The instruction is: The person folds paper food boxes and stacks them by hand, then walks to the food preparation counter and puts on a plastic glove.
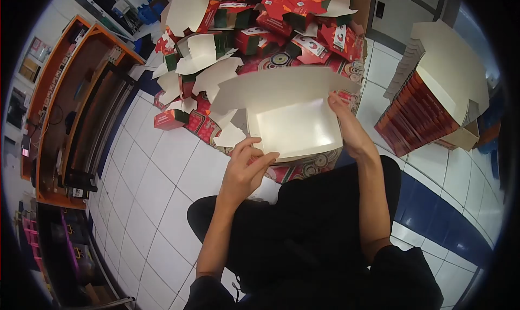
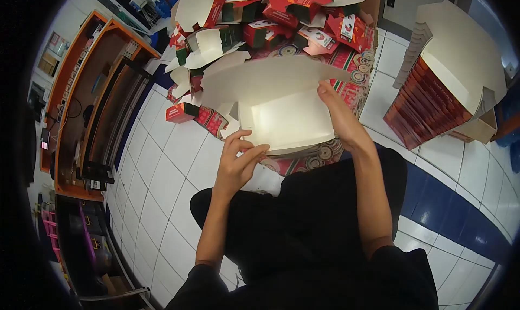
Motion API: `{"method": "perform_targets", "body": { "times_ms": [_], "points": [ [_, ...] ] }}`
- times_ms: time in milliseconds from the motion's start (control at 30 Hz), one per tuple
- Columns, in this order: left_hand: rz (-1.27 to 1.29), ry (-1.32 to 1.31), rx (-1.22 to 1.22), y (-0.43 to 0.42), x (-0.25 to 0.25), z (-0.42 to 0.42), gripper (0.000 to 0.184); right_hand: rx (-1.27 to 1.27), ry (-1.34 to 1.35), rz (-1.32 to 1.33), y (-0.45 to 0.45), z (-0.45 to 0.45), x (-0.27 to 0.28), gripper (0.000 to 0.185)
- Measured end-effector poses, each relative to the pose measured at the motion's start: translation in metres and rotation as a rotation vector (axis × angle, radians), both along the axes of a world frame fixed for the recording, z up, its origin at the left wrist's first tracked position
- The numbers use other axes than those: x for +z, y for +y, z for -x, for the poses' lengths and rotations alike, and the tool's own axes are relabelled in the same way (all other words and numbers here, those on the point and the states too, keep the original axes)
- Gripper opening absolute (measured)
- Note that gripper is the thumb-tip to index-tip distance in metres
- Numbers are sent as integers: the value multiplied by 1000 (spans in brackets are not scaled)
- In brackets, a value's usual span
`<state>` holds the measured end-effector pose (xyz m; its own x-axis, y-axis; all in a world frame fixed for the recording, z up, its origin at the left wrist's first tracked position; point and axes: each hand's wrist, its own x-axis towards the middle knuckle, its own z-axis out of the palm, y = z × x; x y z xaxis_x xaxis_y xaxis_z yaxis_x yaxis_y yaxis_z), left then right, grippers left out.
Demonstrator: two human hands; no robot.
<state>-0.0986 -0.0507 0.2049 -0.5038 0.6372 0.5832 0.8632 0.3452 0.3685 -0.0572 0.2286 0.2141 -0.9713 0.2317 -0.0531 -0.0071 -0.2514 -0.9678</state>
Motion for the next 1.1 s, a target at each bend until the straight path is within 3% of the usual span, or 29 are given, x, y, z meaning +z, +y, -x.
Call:
{"method": "perform_targets", "body": {
  "times_ms": [67,133,167,200,267,333,500,567,700,900,1100],
  "points": [
    [8,97,-24,-2,-8,8,31,-54,-38,-203,3,14,-31,72],
    [-440,-102,180,-4,-34,15,29,-173,-12,-346,-7,23,-39,69],
    [-706,-433,333,-1,-62,21,31,-196,-43,-307,-16,22,-30,65],
    [-705,-436,343,-2,-72,31,31,-216,-76,-268,-25,23,-26,62],
    [-826,-1052,561,1,-85,50,35,-314,14,-323,-40,33,-44,54],
    [-781,-1062,509,9,-100,52,40,-334,-72,-514,-44,39,-55,50],
    [-707,-1072,380,19,-90,48,52,-404,-43,-589,-46,47,-71,43],
    [-684,-1028,421,20,-107,51,51,-305,-232,-536,-44,38,-48,39],
    [-695,-1024,419,19,-107,48,48,-282,-276,-555,-29,34,-57,39],
    [-817,-1168,384,18,-96,49,42,-154,-194,-609,-17,26,-56,41],
    [-815,-1121,359,16,-94,45,44,-12,-169,-422,-9,23,-56,45]
  ]
}}
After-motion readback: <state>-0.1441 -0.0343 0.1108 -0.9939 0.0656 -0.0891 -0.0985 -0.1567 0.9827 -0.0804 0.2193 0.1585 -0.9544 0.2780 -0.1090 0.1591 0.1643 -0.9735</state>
